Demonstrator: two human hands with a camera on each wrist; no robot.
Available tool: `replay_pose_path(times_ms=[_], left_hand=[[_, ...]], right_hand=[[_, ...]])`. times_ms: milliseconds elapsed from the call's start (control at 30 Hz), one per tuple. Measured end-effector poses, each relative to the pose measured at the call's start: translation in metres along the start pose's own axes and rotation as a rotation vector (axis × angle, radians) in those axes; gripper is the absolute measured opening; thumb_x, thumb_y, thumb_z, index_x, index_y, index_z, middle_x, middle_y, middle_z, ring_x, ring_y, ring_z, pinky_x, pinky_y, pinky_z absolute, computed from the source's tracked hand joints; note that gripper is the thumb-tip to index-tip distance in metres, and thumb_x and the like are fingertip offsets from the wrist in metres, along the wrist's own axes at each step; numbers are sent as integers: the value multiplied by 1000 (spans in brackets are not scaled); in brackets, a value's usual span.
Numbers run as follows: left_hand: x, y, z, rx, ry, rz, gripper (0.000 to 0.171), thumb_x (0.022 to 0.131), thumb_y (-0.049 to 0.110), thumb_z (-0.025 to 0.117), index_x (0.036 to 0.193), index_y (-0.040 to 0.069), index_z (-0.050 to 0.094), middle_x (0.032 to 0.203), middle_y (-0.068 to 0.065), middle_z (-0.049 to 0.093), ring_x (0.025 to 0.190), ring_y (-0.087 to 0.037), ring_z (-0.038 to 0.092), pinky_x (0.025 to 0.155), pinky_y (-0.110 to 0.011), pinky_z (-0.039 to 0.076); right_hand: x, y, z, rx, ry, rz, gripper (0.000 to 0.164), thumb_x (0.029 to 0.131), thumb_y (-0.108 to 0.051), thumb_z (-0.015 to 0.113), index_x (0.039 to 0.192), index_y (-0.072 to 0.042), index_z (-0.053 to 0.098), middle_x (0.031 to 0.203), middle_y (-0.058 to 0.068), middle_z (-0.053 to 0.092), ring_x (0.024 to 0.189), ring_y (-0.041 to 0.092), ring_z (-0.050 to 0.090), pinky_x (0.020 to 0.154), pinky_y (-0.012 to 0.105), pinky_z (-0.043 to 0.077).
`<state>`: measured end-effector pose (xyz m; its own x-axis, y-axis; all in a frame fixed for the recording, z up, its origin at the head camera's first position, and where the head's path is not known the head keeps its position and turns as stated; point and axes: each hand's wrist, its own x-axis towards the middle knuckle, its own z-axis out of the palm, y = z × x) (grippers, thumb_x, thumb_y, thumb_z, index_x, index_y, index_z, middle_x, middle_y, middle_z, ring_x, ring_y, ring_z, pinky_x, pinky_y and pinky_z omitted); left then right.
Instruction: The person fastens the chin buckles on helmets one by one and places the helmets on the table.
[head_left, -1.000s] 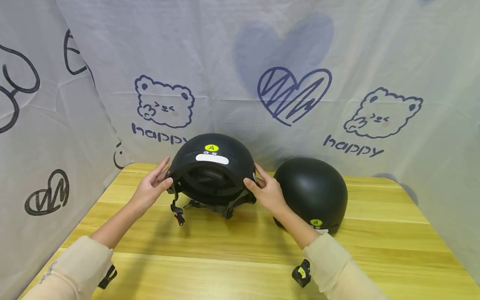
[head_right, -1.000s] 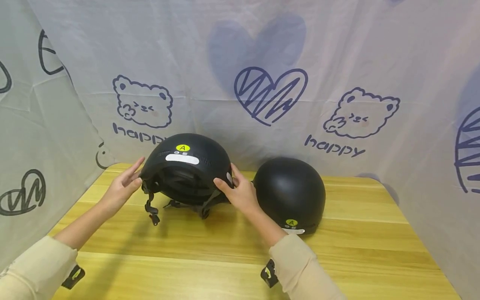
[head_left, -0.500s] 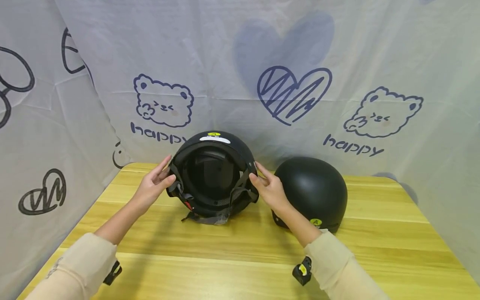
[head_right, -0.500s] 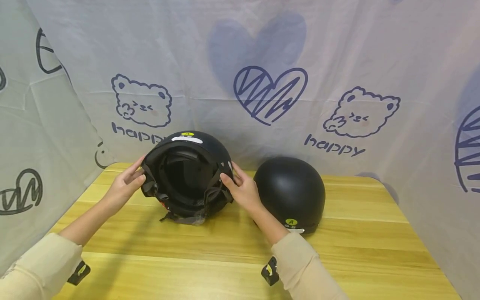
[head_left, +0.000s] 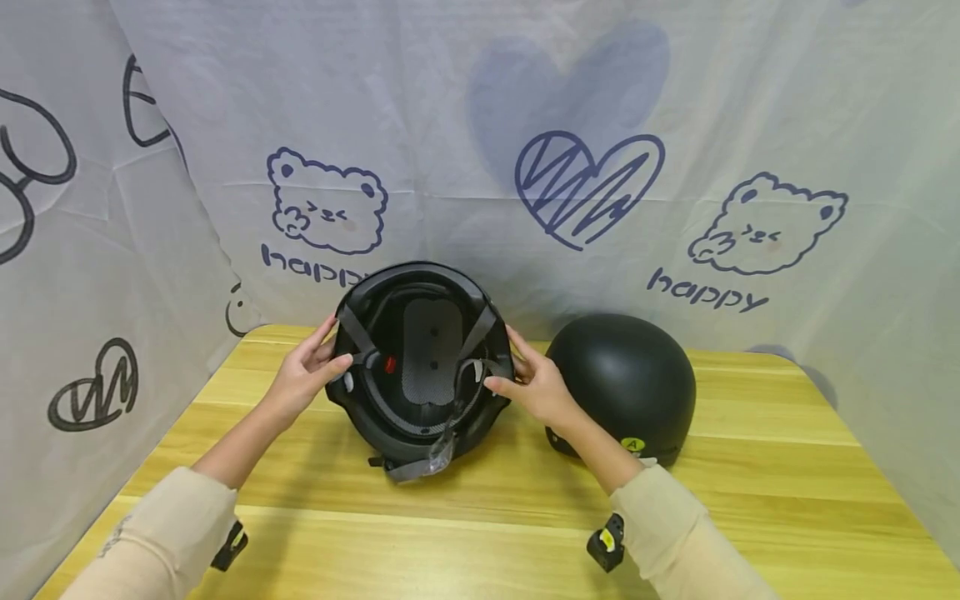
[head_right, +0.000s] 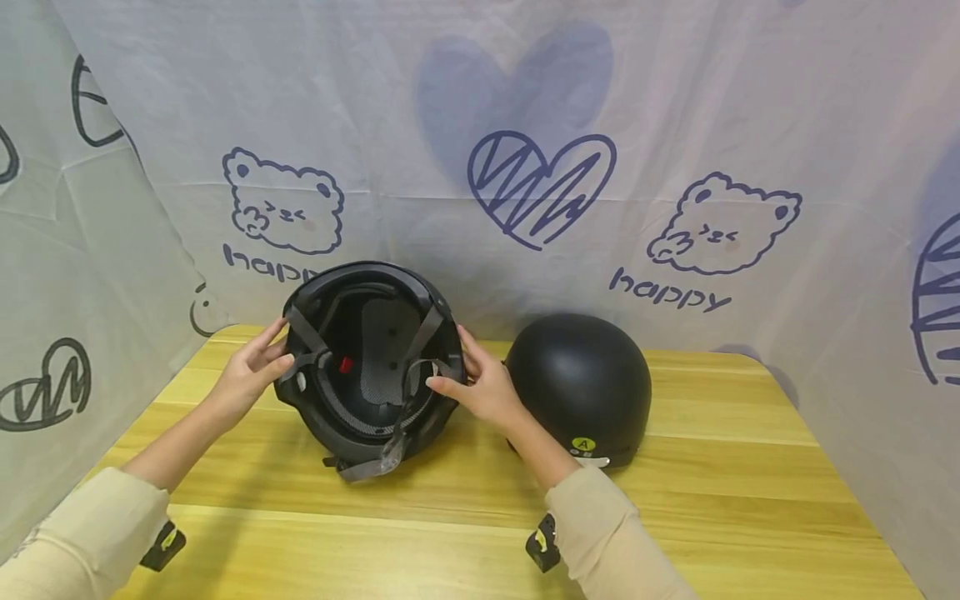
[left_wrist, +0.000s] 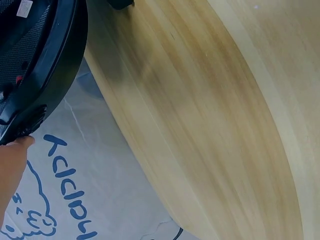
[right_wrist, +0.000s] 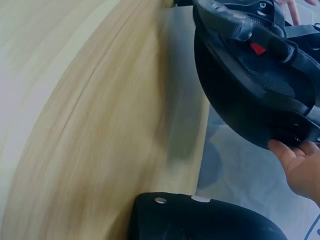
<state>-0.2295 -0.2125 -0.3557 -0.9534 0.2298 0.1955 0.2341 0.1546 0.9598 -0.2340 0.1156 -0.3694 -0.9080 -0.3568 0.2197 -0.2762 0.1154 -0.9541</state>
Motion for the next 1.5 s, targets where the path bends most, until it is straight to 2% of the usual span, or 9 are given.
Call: replay_pose_path(times_ms=[100, 300, 500, 833, 967, 1167, 1267, 1400, 1500], left_hand=[[0, -1, -1, -1, 1, 2, 73, 94, 16, 53, 149, 5, 6, 147, -29, 23, 108, 16, 47, 84, -6, 44], [0, 0, -3, 4, 0, -10, 72, 95, 17, 52, 150, 8, 7, 148, -27, 23, 127, -4, 43, 85, -7, 44], [0, 0, -5, -9, -8, 1, 72, 94, 14, 52, 149, 5, 7, 145, -31, 25, 104, 16, 50, 82, -9, 46], [0, 0, -8, -14, -29, -29, 72, 94, 16, 52, 150, 6, 8, 142, -34, 26, 98, 13, 55, 81, -11, 47], [0, -1, -9, -24, -44, -43, 72, 94, 17, 52, 150, 6, 8, 142, -34, 26, 98, 13, 55, 80, -12, 49], [1, -2, -9, -20, -61, -62, 72, 94, 18, 53, 149, 5, 10, 143, -34, 26, 101, 14, 53, 79, -13, 49], [0, -3, -9, 6, -62, -59, 73, 93, 16, 55, 149, 4, 11, 146, -30, 24, 119, -4, 52, 81, -12, 48], [-1, -5, -9, 87, -59, -55, 75, 90, 14, 61, 149, 4, 16, 151, -23, 18, 137, -35, 27, 82, -7, 44], [-2, -7, -9, 136, -51, -55, 76, 88, 12, 64, 148, 4, 19, 153, -21, 17, 137, -40, 22, 82, -5, 41]], right_hand=[[0, -1, 0, 11, 11, 6, 94, 74, -39, 76, 149, -21, 22, 135, 24, 47, 114, 36, 56, 88, 34, 52], [-1, -3, 1, 3, 32, -10, 92, 75, -23, 78, 148, -24, 23, 138, 17, 47, 121, 31, 53, 96, 41, 47], [-3, -2, 1, -61, 1, -57, 94, 74, -19, 78, 148, -27, 21, 142, 12, 44, 129, 25, 46, 105, 44, 38], [-4, 7, -4, -103, -102, -92, 103, 72, -18, 80, 150, -22, 12, 155, 7, 18, 137, 25, 31, 109, 44, 29], [-4, 11, -5, -156, -67, -94, 99, 73, -14, 78, 150, -19, 16, 153, 10, 23, 134, 27, 36, 105, 43, 35], [-7, 15, -4, -211, -12, -90, 95, 71, -13, 79, 148, -17, 24, 141, 18, 42, 122, 29, 51, 95, 38, 46], [-7, 17, -2, -200, 1, -87, 92, 71, -13, 79, 147, -15, 27, 134, 21, 49, 118, 30, 54, 92, 34, 48], [-4, 18, -1, -175, 35, -62, 88, 72, -11, 79, 146, -14, 31, 130, 23, 53, 116, 30, 56, 89, 34, 50], [-2, 17, 0, -160, 44, -39, 86, 73, -13, 78, 145, -14, 32, 130, 23, 53, 116, 31, 57, 89, 35, 51]])
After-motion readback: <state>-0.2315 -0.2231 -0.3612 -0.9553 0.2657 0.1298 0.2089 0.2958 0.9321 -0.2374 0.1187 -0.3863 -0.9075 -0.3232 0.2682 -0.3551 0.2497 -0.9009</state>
